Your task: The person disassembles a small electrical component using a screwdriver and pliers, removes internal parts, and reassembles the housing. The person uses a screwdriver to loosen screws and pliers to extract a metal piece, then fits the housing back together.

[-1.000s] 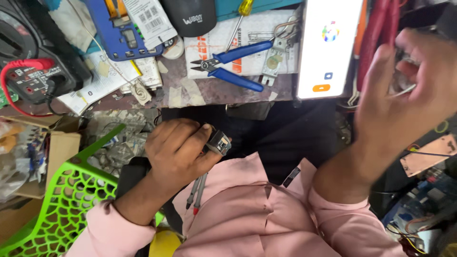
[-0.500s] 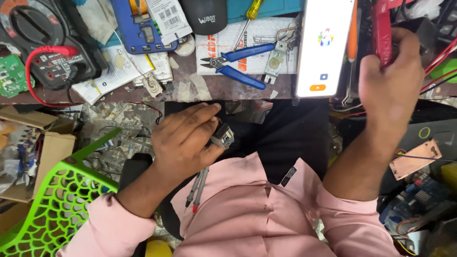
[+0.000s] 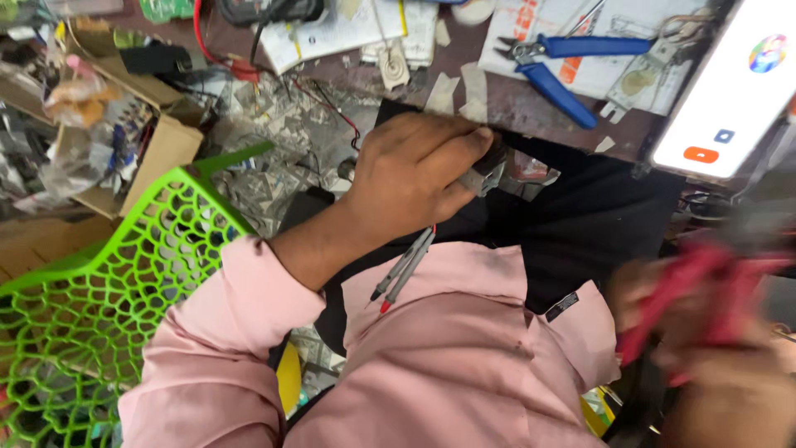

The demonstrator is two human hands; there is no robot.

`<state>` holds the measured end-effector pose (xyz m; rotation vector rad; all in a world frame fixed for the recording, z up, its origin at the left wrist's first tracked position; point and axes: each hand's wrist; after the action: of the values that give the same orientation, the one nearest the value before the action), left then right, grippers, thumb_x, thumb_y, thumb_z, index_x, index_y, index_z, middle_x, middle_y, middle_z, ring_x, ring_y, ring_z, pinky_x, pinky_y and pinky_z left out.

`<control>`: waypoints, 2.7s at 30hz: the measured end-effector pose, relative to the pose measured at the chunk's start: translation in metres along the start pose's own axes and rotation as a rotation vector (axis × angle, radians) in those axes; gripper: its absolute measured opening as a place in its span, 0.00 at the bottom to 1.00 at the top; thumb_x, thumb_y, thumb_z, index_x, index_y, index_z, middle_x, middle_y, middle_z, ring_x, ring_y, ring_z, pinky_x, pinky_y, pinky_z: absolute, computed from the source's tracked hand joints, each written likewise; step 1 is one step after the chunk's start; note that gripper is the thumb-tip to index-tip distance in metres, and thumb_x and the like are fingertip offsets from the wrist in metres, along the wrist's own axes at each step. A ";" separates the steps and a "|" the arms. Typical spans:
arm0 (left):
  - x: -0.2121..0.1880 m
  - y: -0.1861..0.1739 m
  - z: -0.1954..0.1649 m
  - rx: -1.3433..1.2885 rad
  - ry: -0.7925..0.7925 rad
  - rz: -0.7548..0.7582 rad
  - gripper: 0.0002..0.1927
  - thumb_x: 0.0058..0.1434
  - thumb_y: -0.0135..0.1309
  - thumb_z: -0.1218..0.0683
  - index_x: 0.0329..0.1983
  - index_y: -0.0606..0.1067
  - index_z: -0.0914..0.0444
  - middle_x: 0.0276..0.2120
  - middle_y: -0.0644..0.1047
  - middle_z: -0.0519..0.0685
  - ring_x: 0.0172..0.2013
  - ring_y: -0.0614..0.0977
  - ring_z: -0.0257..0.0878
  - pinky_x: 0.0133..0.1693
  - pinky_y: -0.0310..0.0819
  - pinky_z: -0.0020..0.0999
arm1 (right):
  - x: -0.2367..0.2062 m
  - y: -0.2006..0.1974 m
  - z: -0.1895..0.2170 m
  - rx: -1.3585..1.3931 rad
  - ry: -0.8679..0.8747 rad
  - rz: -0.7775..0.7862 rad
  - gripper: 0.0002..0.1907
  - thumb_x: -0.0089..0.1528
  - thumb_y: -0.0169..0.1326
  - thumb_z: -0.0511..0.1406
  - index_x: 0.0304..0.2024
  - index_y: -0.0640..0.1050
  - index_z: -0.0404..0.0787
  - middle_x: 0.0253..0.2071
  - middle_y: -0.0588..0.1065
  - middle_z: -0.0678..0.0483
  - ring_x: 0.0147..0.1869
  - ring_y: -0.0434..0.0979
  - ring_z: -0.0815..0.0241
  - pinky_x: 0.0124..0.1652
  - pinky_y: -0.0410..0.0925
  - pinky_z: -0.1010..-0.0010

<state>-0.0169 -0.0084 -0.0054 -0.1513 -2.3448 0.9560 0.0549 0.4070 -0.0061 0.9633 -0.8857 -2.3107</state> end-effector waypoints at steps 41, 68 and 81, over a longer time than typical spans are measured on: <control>0.011 -0.004 0.011 -0.067 0.433 -0.087 0.16 0.70 0.63 0.65 0.49 0.67 0.62 0.52 0.79 0.55 0.49 0.85 0.48 0.47 0.84 0.40 | 0.047 0.082 -0.034 0.052 0.503 0.371 0.46 0.46 0.52 0.29 0.68 0.58 0.27 0.38 0.75 0.36 0.25 0.72 0.62 0.26 0.66 0.76; 0.015 -0.009 0.011 -0.094 0.509 -0.073 0.13 0.68 0.61 0.66 0.41 0.67 0.65 0.52 0.77 0.57 0.48 0.85 0.48 0.44 0.84 0.37 | 0.041 0.088 -0.036 0.343 0.622 0.248 0.39 0.41 0.49 0.25 0.58 0.62 0.31 0.29 0.69 0.41 0.29 0.70 0.52 0.31 0.67 0.63; 0.015 -0.011 0.010 -0.034 0.421 -0.134 0.13 0.67 0.63 0.66 0.42 0.69 0.66 0.48 0.79 0.56 0.45 0.85 0.48 0.40 0.80 0.37 | 0.046 0.091 -0.041 0.072 0.480 0.329 0.49 0.45 0.53 0.31 0.70 0.56 0.28 0.33 0.74 0.37 0.36 0.76 0.48 0.39 0.70 0.61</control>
<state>-0.0338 -0.0183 0.0036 -0.1871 -1.9573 0.7367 0.0720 0.3012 0.0164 1.2293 -0.8483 -1.6820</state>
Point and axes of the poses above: each hand's wrist, its own x-axis towards the middle knuckle, its own y-axis out of the palm, z = x × y
